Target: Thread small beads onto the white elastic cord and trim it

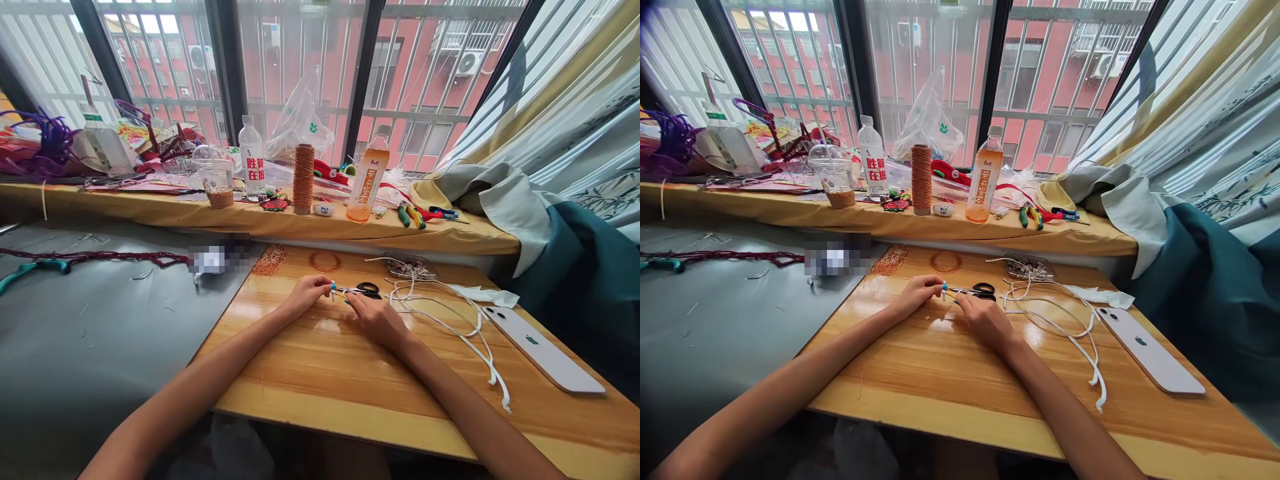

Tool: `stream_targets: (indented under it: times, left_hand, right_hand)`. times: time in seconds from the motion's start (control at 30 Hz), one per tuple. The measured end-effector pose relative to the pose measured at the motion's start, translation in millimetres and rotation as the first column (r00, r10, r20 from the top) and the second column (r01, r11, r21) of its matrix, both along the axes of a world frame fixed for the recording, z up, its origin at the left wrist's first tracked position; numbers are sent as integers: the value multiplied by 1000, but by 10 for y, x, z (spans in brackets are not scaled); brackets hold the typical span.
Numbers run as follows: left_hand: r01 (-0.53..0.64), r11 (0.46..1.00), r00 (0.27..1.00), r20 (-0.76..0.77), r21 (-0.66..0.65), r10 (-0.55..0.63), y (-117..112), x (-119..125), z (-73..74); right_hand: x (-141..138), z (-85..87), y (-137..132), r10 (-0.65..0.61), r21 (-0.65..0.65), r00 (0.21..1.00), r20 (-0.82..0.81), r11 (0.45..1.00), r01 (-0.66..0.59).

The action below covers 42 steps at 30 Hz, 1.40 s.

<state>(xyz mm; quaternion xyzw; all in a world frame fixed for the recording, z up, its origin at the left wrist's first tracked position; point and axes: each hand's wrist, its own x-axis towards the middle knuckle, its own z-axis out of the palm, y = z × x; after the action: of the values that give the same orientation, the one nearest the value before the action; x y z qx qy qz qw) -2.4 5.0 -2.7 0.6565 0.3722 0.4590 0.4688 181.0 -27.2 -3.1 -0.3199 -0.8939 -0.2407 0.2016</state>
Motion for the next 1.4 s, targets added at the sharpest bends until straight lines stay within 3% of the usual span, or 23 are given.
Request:
stream_targets:
  times: [0.2,0.4,0.67,0.9,1.03,1.13,1.27,1.4]
  left_hand:
    - [12,999,1000,9,-33,-12,1,-5,-3]
    - [39,997,998,-38,-64,-41,9,0,-7]
    - [71,986,995,-62,-150,-81,-25,-12,61]
    - [218,949,975,6,-227,-223,-91,-27,124]
    - [197,958,980,36,-210,-194,-56,-32,91]
    - [95,971,992,105,-218,-74,-7,-64,78]
    - [-24,977,986,159,-213,59,38,-96,69]
    - [-8,987,997,78,-161,21,54,-64,9]
  right_hand:
    - [4,22,6,-64,-139,998,-7,988,63]
    - [21,50,65,-150,-365,983,-103,925,103]
    - [38,42,54,-208,-329,966,-151,932,150]
    - [36,42,53,-206,-322,966,-155,935,148]
    - [16,75,40,-224,-405,964,-141,902,150]
    - [82,100,75,-269,-434,955,-123,880,191]
    - [259,132,174,-435,-469,862,-259,837,282]
    - [267,223,163,-473,-637,725,-500,769,63]
